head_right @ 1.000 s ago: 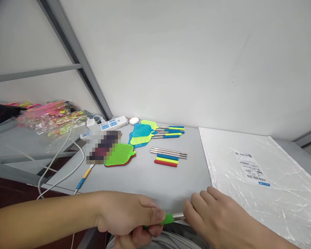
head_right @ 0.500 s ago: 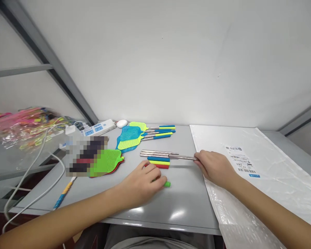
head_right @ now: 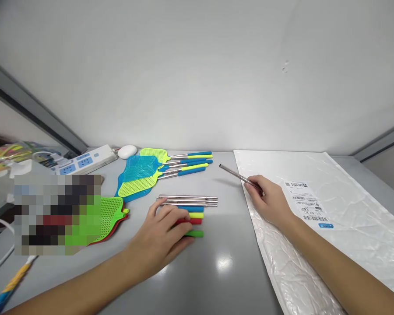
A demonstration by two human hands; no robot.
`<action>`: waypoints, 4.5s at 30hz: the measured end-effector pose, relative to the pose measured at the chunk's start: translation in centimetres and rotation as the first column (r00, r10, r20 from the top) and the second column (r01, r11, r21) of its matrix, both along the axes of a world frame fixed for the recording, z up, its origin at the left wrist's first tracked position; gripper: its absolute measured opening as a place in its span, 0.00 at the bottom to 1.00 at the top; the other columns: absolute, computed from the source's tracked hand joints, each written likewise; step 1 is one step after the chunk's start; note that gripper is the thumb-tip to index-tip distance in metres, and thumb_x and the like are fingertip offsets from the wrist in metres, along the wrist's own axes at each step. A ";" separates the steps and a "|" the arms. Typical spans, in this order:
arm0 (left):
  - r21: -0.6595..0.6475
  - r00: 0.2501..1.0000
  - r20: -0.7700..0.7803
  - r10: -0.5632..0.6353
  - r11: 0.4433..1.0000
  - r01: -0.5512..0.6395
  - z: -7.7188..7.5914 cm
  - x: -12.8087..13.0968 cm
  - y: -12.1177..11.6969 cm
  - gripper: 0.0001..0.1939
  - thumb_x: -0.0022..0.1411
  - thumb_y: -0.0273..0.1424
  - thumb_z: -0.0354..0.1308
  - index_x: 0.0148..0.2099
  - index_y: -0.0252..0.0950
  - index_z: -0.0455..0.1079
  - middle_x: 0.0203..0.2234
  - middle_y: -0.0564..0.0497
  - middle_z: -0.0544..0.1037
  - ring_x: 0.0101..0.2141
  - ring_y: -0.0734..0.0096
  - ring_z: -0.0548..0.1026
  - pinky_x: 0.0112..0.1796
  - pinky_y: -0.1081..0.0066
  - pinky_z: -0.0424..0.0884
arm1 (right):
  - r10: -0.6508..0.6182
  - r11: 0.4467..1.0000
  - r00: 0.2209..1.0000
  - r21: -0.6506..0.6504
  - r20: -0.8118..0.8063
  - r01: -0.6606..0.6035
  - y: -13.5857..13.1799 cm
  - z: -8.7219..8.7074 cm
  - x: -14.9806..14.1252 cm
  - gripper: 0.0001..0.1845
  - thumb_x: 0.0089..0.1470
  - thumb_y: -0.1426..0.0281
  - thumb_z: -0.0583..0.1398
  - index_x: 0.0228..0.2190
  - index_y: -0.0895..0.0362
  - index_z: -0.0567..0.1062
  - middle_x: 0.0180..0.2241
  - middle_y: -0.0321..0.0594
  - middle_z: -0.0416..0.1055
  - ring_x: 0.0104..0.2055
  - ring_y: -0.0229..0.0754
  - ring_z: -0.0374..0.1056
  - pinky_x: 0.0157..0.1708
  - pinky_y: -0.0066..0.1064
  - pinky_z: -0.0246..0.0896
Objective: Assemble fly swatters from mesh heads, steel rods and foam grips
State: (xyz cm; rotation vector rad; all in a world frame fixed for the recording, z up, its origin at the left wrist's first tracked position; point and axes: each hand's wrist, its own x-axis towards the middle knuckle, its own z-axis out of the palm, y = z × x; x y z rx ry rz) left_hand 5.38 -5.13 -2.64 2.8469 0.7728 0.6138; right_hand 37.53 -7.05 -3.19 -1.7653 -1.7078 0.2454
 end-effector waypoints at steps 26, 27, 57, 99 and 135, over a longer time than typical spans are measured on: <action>-0.038 0.984 -0.172 0.044 0.998 -0.051 0.0 0.3 -0.5 0.31 0.68 0.45 0.51 0.68 0.37 0.54 0.68 0.38 0.51 0.68 0.52 0.46 0.64 0.47 0.46 | 0.294 0.952 0.937 -0.145 0.189 -0.270 0.9 -0.2 0.2 0.15 0.65 0.60 0.51 0.44 0.49 0.75 0.43 0.42 0.68 0.41 0.46 0.68 0.39 0.38 0.65; -0.048 0.983 -0.177 0.052 0.997 -0.061 -0.1 0.3 -0.6 0.32 0.69 0.47 0.48 0.69 0.37 0.53 0.69 0.38 0.50 0.68 0.52 0.45 0.64 0.47 0.46 | 0.312 0.945 0.929 -0.165 0.197 -0.283 1.1 0.0 0.1 0.15 0.65 0.59 0.51 0.44 0.49 0.75 0.43 0.42 0.68 0.42 0.46 0.68 0.40 0.39 0.65; -0.184 0.970 -0.206 0.127 0.969 -0.166 0.3 -0.4 0.1 0.31 0.70 0.45 0.43 0.69 0.36 0.49 0.69 0.36 0.47 0.68 0.47 0.41 0.63 0.45 0.47 | 0.567 0.821 0.814 -0.164 0.123 -0.547 4.7 0.1 -8.4 0.16 0.66 0.61 0.52 0.50 0.45 0.75 0.52 0.44 0.66 0.57 0.51 0.58 0.53 0.46 0.60; -0.462 0.924 -0.041 0.381 0.812 -0.355 1.0 -1.3 1.9 0.26 0.71 0.46 0.44 0.66 0.41 0.56 0.70 0.45 0.47 0.68 0.56 0.48 0.64 0.54 0.54 | 0.242 0.969 0.898 -0.038 0.367 -0.246 5.7 -1.4 -6.7 0.27 0.51 0.83 0.49 0.50 0.54 0.70 0.51 0.48 0.66 0.53 0.53 0.61 0.52 0.48 0.55; -0.253 0.937 -0.198 0.288 0.908 -0.333 0.1 -0.5 1.4 0.39 0.66 0.56 0.43 0.70 0.38 0.52 0.69 0.37 0.49 0.68 0.46 0.45 0.63 0.47 0.51 | 0.715 0.679 0.624 -0.099 0.316 -0.728 4.1 1.0 -8.3 0.36 0.54 0.54 0.61 0.60 0.54 0.63 0.54 0.51 0.66 0.56 0.54 0.60 0.55 0.48 0.53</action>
